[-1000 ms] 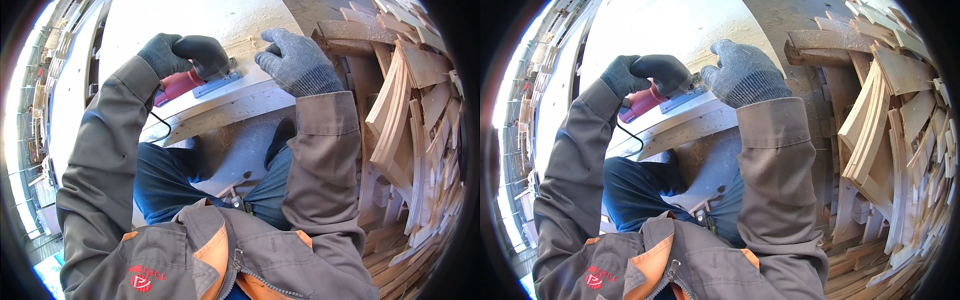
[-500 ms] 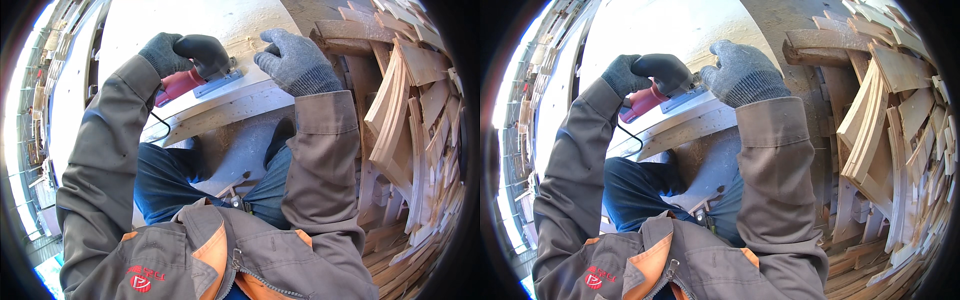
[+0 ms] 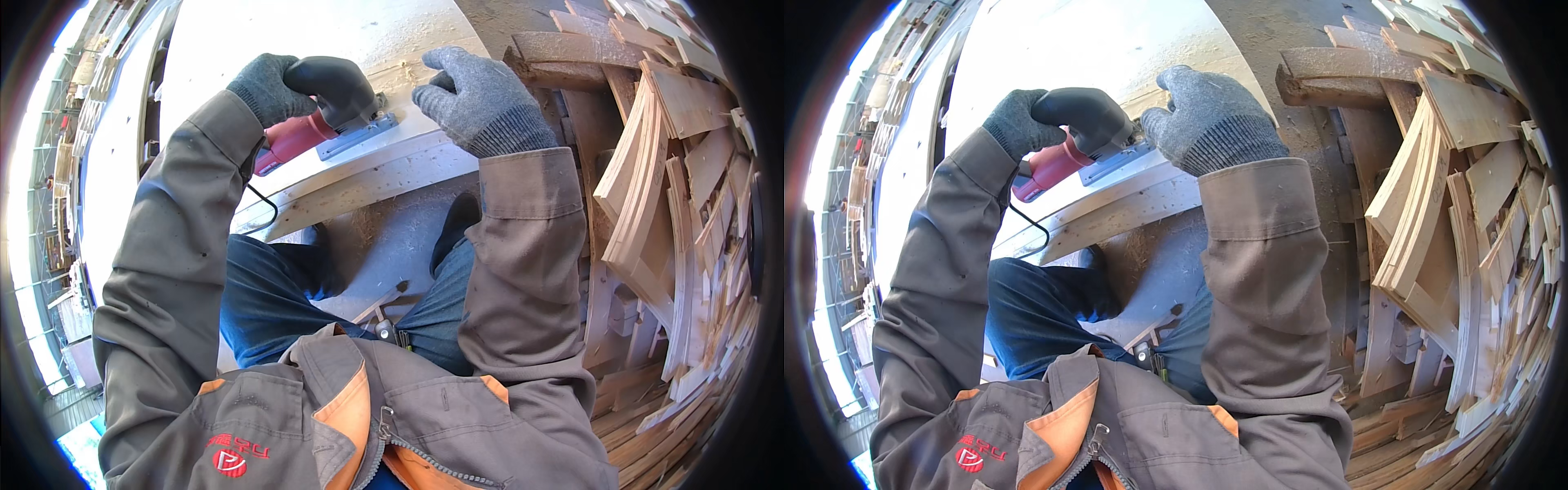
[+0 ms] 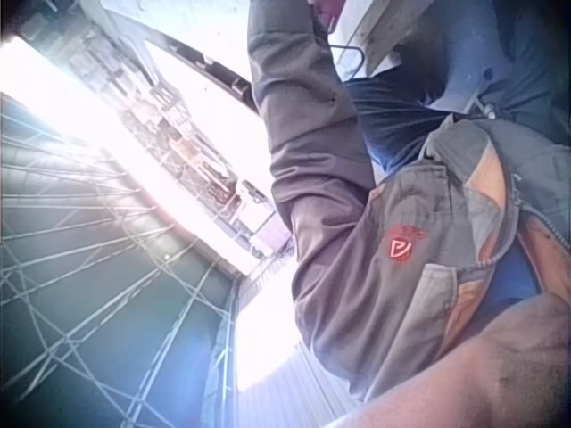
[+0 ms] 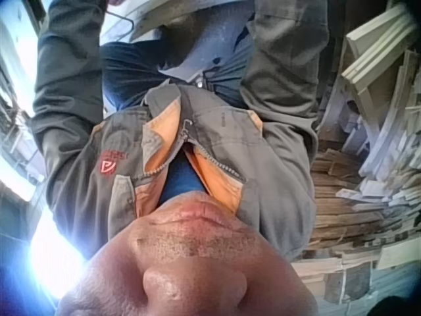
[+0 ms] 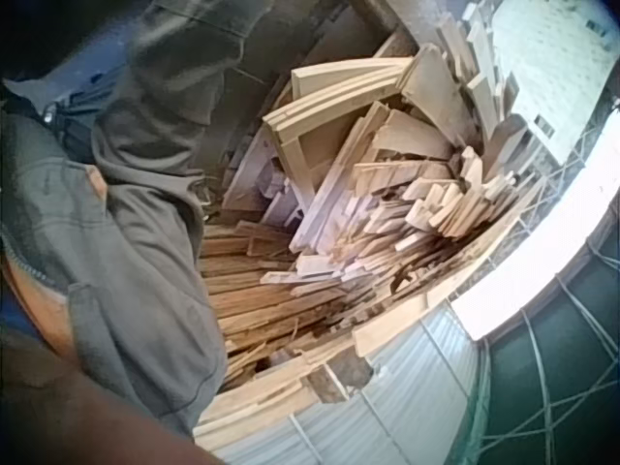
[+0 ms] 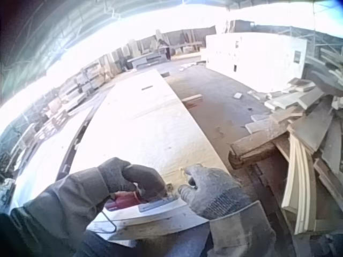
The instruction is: The person uses a jigsaw to cut a rectangular hole in a large wooden board. They guide the tool along the marked lines, creating sawdust as they cut through the wood.
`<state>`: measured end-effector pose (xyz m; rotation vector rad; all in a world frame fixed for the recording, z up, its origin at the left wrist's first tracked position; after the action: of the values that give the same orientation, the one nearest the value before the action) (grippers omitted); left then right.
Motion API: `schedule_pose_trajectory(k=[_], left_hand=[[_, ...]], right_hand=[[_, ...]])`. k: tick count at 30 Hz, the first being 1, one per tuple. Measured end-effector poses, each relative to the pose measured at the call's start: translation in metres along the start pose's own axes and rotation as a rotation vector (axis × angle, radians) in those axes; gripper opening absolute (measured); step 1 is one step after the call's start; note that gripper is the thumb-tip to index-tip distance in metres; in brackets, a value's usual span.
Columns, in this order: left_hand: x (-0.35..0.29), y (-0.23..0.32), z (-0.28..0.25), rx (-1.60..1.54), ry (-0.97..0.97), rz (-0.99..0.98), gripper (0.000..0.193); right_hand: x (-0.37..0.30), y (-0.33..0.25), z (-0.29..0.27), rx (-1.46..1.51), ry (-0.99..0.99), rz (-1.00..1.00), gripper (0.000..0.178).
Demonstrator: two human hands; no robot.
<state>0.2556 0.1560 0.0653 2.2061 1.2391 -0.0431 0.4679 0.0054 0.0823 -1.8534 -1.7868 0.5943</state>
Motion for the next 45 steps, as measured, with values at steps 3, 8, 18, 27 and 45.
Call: schedule_pose_trajectory(k=[3,8,18,27,45], left_hand=[[0.005,-0.010,0.002,-0.030,-0.043,-0.044,0.037],[0.011,-0.015,0.008,-0.056,-0.075,-0.055,0.041],[0.027,-0.026,0.012,-0.155,-0.091,0.026,0.042],[0.009,-0.001,0.005,0.009,0.012,-0.049,0.033],[0.018,0.008,0.008,-0.001,-0.002,0.034,0.037]], right_hand=[[-0.002,-0.002,-0.001,0.008,-0.003,0.001,0.055],[-0.001,0.000,0.000,-0.018,-0.010,0.007,0.055],[-0.002,-0.002,0.000,-0.015,-0.006,0.016,0.054],[-0.001,0.001,-0.001,-0.007,0.007,0.011,0.054],[-0.005,0.003,-0.005,-0.013,0.051,-0.008,0.055]])
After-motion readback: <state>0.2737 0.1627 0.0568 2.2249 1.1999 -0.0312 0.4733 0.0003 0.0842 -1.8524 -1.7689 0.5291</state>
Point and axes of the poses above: each hand's wrist, its own x-axis towards the middle knuckle, its own z-axis out of the palm, y = z × x, the point moved 10 cm from there along x, towards the middle knuckle, and after that the axes turned 8 degrees about -z, right-handed, at the moved point
